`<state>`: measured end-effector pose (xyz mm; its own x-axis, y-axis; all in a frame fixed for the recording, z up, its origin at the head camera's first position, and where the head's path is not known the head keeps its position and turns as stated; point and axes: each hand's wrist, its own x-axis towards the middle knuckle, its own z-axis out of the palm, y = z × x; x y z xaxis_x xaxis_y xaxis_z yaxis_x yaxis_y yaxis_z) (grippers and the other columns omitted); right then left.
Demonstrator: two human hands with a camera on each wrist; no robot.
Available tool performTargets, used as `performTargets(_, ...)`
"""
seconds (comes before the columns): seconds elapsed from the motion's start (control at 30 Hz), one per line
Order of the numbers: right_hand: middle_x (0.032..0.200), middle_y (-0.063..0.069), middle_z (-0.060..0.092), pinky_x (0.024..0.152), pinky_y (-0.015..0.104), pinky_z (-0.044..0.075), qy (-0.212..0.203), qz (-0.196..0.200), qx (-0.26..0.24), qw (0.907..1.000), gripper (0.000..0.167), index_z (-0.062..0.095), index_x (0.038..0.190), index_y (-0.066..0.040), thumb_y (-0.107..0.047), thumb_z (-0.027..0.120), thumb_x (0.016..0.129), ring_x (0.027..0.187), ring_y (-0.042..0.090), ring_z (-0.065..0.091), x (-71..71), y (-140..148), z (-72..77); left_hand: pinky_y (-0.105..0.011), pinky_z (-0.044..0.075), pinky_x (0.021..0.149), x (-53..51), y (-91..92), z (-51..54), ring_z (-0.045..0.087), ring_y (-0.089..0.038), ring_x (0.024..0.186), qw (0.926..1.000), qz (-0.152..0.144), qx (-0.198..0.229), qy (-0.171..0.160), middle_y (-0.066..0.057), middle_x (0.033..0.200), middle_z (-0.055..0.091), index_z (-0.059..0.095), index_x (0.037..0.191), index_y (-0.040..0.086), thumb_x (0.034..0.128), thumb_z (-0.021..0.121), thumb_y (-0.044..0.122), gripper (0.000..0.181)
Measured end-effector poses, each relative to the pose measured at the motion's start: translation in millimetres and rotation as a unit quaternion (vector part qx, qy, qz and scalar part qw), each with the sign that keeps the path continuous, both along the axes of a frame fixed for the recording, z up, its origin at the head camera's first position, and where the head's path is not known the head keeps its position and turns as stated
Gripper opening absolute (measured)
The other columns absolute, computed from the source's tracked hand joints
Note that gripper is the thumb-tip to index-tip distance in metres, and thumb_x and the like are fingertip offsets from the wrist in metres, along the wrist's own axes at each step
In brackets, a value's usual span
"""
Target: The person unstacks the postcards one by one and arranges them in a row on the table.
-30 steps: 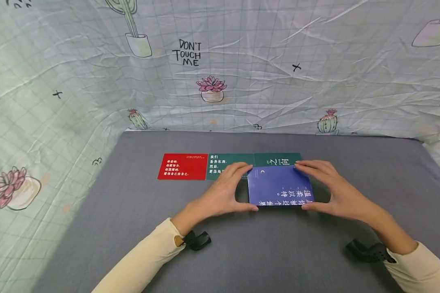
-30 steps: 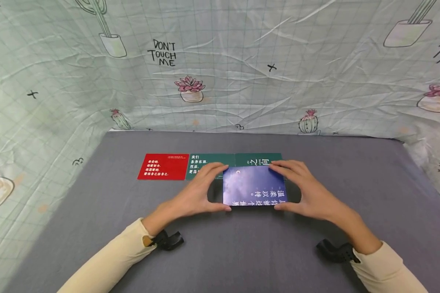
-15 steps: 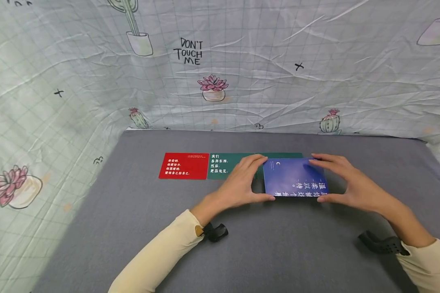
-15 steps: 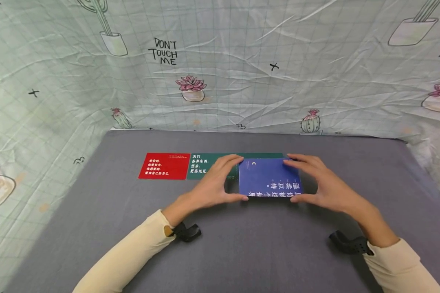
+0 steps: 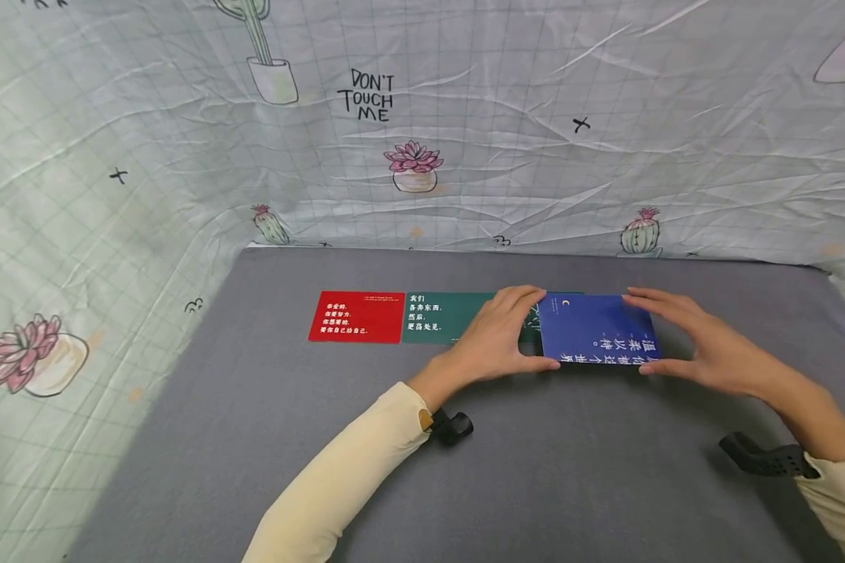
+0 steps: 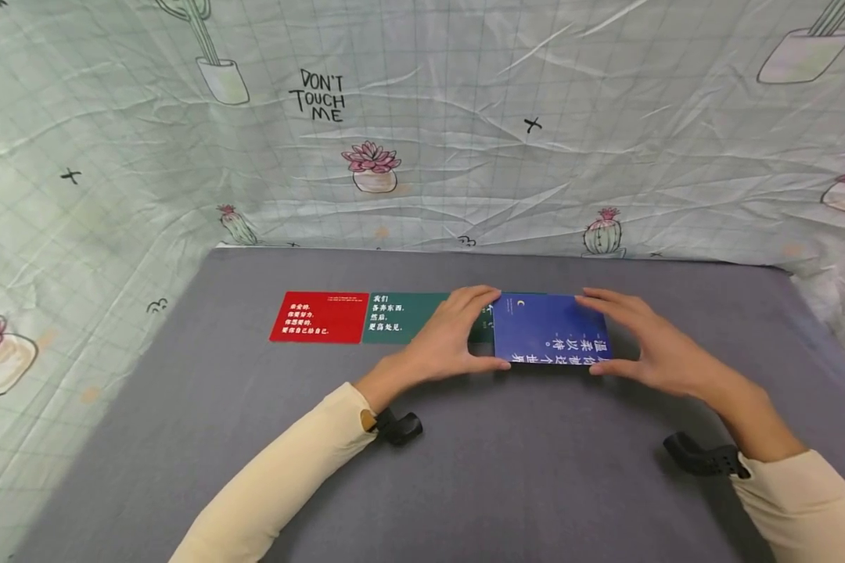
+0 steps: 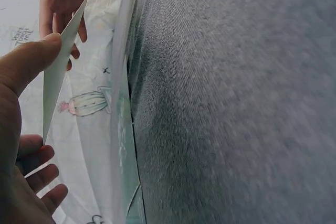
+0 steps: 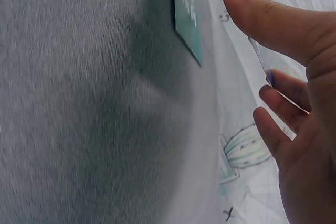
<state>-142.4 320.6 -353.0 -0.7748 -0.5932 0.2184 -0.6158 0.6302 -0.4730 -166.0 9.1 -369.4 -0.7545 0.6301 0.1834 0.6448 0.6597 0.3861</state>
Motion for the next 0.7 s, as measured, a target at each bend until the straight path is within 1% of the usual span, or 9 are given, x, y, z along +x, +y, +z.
performTargets(0.23,0.151,0.011,0.032,0.102,0.01,0.013,-0.019,-0.019,0.017,0.9995,0.099,0.033,0.15,-0.018,-0.01,0.087,0.067,0.136,-0.004,0.016,-6.8,13.5,-3.6,-0.036,0.025,0.111,-8.8,13.7,-3.7,0.022,-0.017,0.139,0.9992,-0.001,-0.04,0.0,-0.001,0.151,0.03,0.028,0.15,0.011,0.0773,0.066,0.065,0.097)
performTargets(0.33,0.152,0.011,0.031,0.105,0.013,0.013,-0.036,-0.028,0.019,0.9988,0.098,0.032,0.15,-0.019,-0.011,0.086,0.069,0.137,0.0,0.017,-10.6,18.0,-4.1,-0.037,0.025,0.111,-13.7,19.7,-5.1,0.02,-0.016,0.14,0.9986,0.003,-0.053,-0.004,0.0,0.152,0.029,0.028,0.15,0.013,0.0773,0.064,0.066,0.097)
performTargets(0.43,0.151,0.013,0.032,0.107,0.016,0.014,-0.043,-0.031,0.021,0.9984,0.097,0.033,0.15,-0.02,-0.011,0.086,0.069,0.138,0.004,0.019,-14.8,22.4,-5.6,-0.037,0.023,0.111,-18.0,27.1,-5.1,0.02,-0.015,0.14,0.9981,0.007,-0.06,-0.01,0.001,0.152,0.029,0.028,0.15,0.014,0.0773,0.065,0.066,0.097)
performTargets(0.5,0.151,0.014,0.032,0.111,0.027,0.016,-0.046,-0.033,0.025,0.9981,0.096,0.034,0.149,-0.019,-0.01,0.086,0.069,0.138,0.006,0.019,-17.6,26.1,-7.7,-0.036,0.023,0.112,-20.4,33.2,-5.2,0.02,-0.015,0.14,0.9978,0.008,-0.065,-0.012,0.001,0.152,0.029,0.029,0.15,0.014,0.0773,0.064,0.066,0.096)
performTargets(0.57,0.15,0.017,0.031,0.112,0.045,0.018,-0.055,-0.036,0.031,0.9974,0.096,0.035,0.149,-0.019,-0.009,0.086,0.069,0.14,0.016,0.02,-19.7,29.3,-9.4,-0.034,0.022,0.112,-22.3,40.0,-6.6,0.02,-0.013,0.14,0.9972,0.011,-0.073,-0.013,0.002,0.152,0.029,0.029,0.15,0.015,0.0773,0.064,0.066,0.096)
performTargets(0.63,0.15,0.018,0.03,0.105,0.062,0.021,-0.062,-0.039,0.038,0.9966,0.093,0.036,0.148,-0.018,-0.009,0.085,0.07,0.14,0.028,0.021,-21.6,32.5,-11.8,-0.033,0.021,0.112,-24.2,46.6,-9.0,0.02,-0.012,0.14,0.9964,0.016,-0.082,-0.014,0.004,0.152,0.029,0.029,0.15,0.015,0.0774,0.063,0.067,0.096)
performTargets(0.67,0.15,0.019,0.029,0.099,0.068,0.022,-0.062,-0.037,0.042,0.9965,0.092,0.037,0.148,-0.017,-0.009,0.085,0.07,0.139,0.033,0.022,-22.4,33.8,-12.9,-0.032,0.02,0.112,-25.2,49.4,-10.4,0.019,-0.011,0.14,0.9961,0.018,-0.085,-0.016,0.004,0.152,0.029,0.029,0.15,0.016,0.0774,0.062,0.068,0.096)
performTargets(0.7,0.151,0.019,0.029,0.096,0.071,0.023,-0.058,-0.034,0.046,0.9967,0.09,0.038,0.147,-0.016,-0.009,0.084,0.07,0.137,0.039,0.023,-23.2,34.9,-14.0,-0.032,0.02,0.112,-26.3,51.8,-11.8,0.02,-0.011,0.14,0.9958,0.02,-0.087,-0.018,0.004,0.152,0.029,0.029,0.151,0.016,0.0775,0.062,0.068,0.095)
